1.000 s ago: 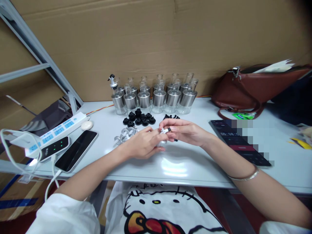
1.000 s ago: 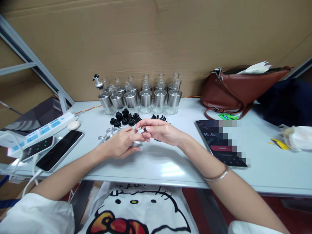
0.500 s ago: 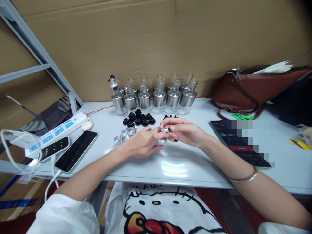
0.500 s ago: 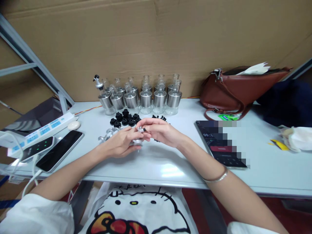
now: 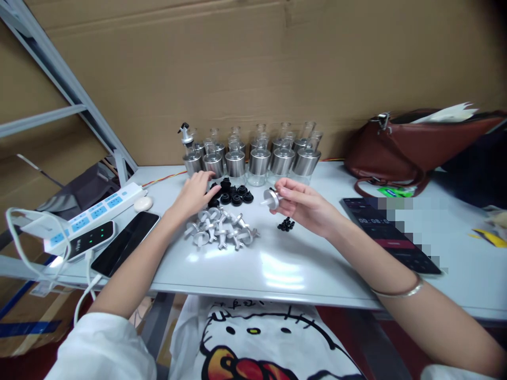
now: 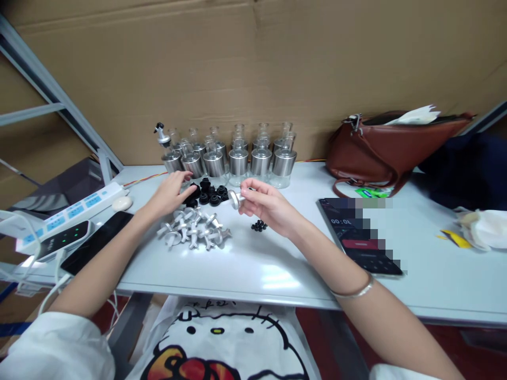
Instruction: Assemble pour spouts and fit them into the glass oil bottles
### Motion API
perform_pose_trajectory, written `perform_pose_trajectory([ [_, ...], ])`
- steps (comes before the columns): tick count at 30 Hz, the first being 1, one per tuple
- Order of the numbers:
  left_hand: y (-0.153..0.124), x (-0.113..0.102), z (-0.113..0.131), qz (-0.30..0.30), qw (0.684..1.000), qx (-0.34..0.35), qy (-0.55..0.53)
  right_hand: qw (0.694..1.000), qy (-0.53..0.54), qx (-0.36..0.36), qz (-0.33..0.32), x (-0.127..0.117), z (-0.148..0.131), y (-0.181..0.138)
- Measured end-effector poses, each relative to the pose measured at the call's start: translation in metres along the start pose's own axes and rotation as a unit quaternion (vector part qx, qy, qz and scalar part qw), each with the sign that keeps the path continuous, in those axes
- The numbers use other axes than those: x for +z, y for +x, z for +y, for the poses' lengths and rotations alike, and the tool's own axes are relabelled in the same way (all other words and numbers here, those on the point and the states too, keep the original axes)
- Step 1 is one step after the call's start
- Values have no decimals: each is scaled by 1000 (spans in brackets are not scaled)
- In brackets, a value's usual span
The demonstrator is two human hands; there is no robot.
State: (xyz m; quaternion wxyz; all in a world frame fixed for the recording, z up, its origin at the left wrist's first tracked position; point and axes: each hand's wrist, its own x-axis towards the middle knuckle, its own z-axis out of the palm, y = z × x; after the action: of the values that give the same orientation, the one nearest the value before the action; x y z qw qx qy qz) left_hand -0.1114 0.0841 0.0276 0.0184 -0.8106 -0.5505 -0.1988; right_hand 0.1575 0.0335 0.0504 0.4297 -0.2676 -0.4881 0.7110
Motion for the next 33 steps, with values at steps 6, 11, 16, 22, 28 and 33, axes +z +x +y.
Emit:
perform_pose_trajectory([
  [6, 2, 13, -13, -37, 999, -2, 2, 1000, -10, -1, 3, 3, 1, -1],
  [11, -1, 4, 13, 60, 982, -2, -177, 998, -37, 21, 56, -1, 6, 3],
  [16, -16, -2, 59, 101, 912, 32, -397, 996, -44, 30, 77, -5, 7, 5],
  [22, -22, 2, 70, 61, 853, 13, -518, 996, -60, 1, 65, -2, 7, 4],
  [28, -23, 5, 74, 14, 809, -1, -588, 996, -42, -8, 78, -4, 11, 7],
  [33, -21, 7, 73, 29, 798, -9, -602, 993, -34, -33, 112, -4, 11, 6],
])
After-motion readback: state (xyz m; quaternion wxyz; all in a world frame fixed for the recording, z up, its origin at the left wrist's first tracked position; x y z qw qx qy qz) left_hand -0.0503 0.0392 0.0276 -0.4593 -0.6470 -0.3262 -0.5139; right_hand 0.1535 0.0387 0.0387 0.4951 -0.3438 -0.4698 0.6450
